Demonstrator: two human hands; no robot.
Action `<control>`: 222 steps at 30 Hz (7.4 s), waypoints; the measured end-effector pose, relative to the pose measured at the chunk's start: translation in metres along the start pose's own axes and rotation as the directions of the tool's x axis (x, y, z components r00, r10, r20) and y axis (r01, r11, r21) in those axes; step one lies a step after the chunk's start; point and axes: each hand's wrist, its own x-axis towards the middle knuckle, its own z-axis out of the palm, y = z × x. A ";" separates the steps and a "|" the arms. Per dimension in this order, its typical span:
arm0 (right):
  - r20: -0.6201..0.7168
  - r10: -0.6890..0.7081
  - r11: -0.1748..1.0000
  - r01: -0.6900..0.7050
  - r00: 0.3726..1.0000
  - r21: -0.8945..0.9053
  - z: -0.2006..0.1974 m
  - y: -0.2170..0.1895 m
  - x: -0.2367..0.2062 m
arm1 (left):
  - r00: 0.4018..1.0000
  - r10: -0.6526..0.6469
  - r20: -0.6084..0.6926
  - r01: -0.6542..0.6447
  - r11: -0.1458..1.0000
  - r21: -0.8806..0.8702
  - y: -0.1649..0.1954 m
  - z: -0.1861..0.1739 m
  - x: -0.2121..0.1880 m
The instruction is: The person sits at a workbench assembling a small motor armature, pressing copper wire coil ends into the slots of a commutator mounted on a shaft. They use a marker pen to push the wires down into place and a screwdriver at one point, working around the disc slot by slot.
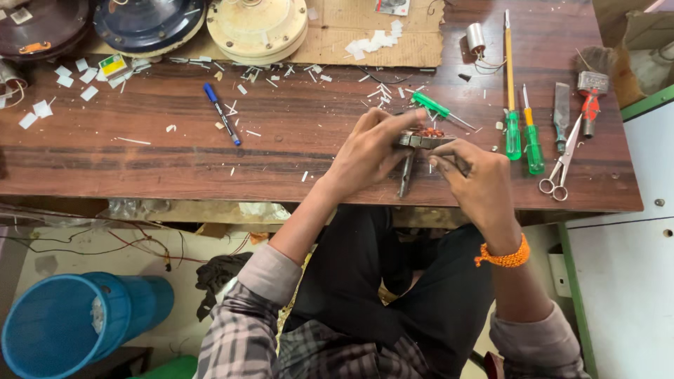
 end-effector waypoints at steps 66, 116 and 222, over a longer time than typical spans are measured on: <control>-0.318 0.221 0.819 0.001 0.922 0.573 0.085 0.000 -0.030 | 0.950 0.285 0.129 -0.291 0.956 0.026 -0.008 -0.037 -0.007; -0.301 0.233 0.776 0.010 0.925 0.631 0.102 0.007 -0.021 | 0.977 0.132 0.168 -0.137 0.990 0.019 0.013 -0.048 -0.004; 0.081 -0.356 0.899 0.365 0.931 -0.241 -0.007 -0.025 -0.037 | 0.833 0.543 -0.108 -0.381 0.703 0.601 -0.007 0.002 -0.047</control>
